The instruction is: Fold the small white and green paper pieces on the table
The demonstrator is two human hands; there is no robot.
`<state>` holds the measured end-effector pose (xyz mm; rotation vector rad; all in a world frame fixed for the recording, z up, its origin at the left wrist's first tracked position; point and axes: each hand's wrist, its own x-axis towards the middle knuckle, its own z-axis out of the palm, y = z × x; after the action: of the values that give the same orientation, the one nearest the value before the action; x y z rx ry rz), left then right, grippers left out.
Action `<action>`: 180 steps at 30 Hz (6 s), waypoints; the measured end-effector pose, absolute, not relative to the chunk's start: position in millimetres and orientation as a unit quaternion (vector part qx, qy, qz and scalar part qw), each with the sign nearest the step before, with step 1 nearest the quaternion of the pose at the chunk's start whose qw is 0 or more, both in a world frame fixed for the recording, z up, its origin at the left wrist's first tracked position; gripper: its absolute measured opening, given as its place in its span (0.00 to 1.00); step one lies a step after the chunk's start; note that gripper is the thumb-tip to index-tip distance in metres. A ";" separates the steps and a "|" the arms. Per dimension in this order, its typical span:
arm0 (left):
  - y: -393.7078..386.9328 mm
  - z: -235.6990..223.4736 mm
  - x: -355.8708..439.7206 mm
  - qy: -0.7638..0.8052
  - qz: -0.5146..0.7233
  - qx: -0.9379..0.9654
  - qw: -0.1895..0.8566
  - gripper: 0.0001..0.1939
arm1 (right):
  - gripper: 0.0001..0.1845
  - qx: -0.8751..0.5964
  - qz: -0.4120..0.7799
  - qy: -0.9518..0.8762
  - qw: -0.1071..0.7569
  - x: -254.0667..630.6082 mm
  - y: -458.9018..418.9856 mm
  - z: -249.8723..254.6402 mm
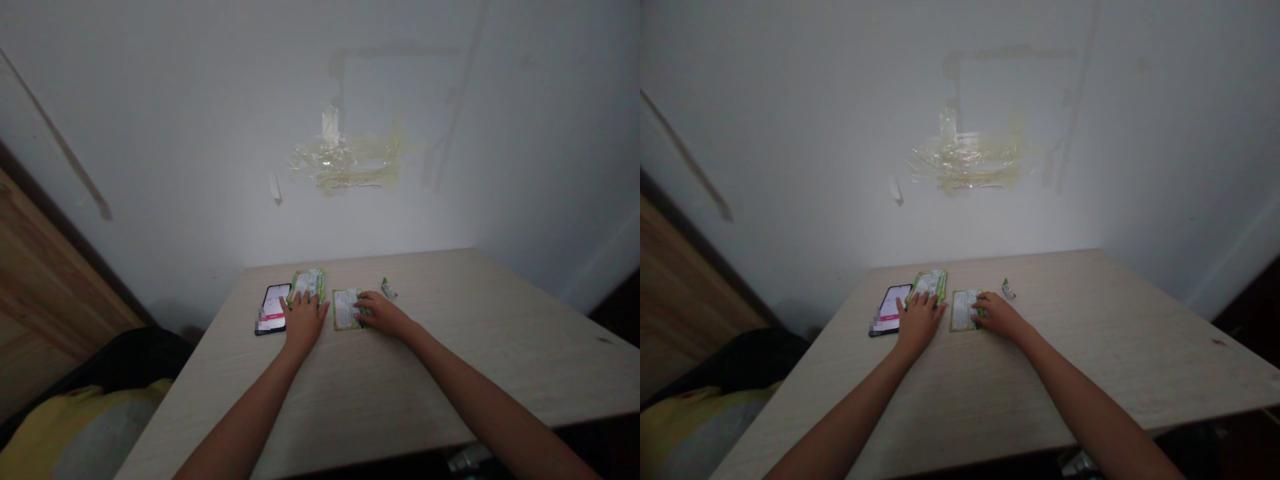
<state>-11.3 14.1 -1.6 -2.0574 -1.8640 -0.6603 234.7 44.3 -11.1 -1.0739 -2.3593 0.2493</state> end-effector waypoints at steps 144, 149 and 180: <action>6.5 -2.7 -0.5 -0.541 -0.216 -0.813 0.000 0.12 | 0.21 -0.361 0.102 -0.881 0.288 238.4 56.9 -21.4; 7.4 -4.6 -0.7 -0.538 -0.218 -0.814 0.002 0.12 | 0.22 -0.374 0.104 -0.875 0.290 236.6 56.5 -20.7; 3.9 2.3 0.7 -0.541 -0.225 -0.810 -0.004 0.11 | 0.19 -0.362 0.055 -0.885 0.286 230.2 47.5 -17.2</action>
<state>0.7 3.9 2.3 -2.5505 -1.7047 -0.7101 230.2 47.5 -17.2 -0.9677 -2.3669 0.1464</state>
